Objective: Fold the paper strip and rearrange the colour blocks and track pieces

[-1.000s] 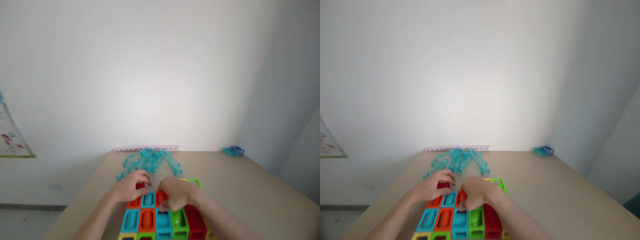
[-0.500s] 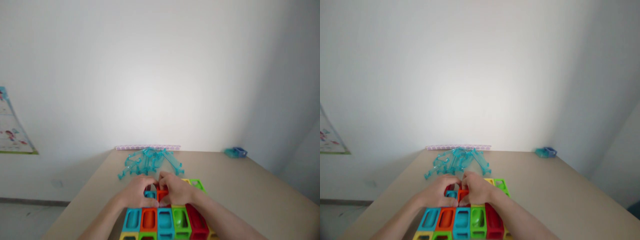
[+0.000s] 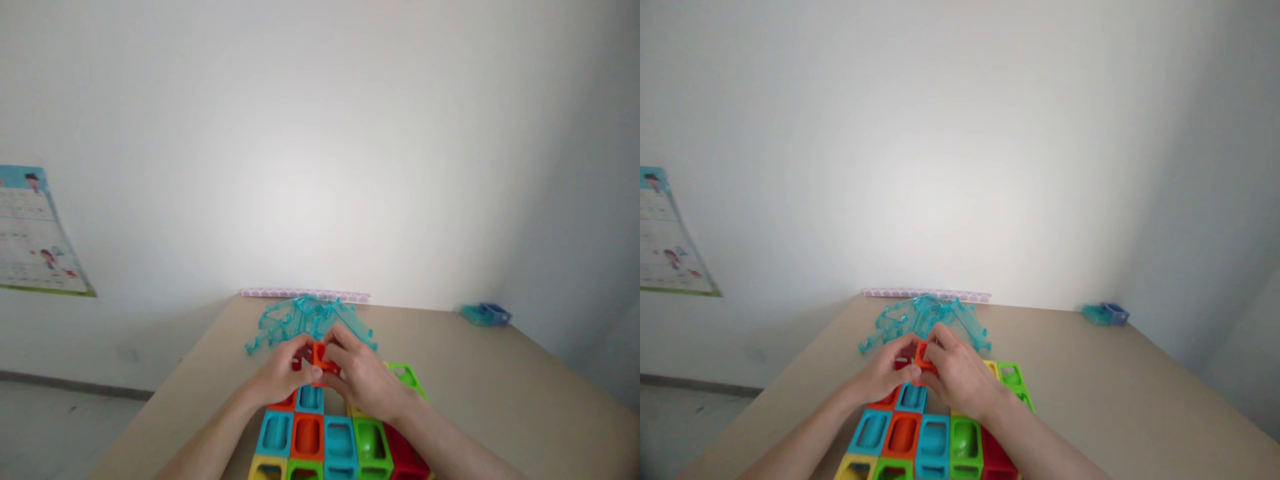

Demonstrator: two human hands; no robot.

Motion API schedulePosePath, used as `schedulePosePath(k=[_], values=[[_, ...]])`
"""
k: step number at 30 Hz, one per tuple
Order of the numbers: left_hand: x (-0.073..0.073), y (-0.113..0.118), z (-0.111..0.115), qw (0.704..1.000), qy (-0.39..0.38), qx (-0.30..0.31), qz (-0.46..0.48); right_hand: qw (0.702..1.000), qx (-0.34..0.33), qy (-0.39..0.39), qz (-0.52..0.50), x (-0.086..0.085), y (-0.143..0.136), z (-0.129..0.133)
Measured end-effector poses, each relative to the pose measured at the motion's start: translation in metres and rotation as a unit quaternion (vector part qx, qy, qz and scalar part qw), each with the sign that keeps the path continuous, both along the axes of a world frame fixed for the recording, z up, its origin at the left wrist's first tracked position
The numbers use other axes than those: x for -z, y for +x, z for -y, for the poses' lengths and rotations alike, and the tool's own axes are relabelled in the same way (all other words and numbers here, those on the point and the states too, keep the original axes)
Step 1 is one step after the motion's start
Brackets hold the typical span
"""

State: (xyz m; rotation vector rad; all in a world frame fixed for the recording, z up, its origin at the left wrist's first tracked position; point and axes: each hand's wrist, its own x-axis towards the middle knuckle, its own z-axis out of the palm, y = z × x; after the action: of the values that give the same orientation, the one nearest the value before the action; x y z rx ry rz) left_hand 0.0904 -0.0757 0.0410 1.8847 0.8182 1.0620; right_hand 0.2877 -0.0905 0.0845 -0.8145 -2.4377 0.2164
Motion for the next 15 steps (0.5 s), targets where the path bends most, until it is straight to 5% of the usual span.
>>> schedulePosePath(k=[4, 7, 11, 15], values=[[0.011, -0.001, -0.013, 0.980, -0.031, -0.124, 0.153, 0.998, 0.043, -0.022, -0.026, -0.014, -0.006, 0.017], [0.017, 0.000, -0.023, 0.940, -0.089, -0.208, 0.254, 0.997, -0.035, -0.058, 0.034, -0.015, -0.009, 0.022], [0.018, 0.002, -0.028, 0.891, -0.154, -0.209, 0.373, 0.980, -0.107, -0.110, 0.127, 0.002, -0.011, 0.016], [0.019, 0.003, -0.024, 0.900, -0.120, -0.241, 0.343, 0.972, -0.086, -0.151, 0.157, 0.015, -0.013, 0.013]])
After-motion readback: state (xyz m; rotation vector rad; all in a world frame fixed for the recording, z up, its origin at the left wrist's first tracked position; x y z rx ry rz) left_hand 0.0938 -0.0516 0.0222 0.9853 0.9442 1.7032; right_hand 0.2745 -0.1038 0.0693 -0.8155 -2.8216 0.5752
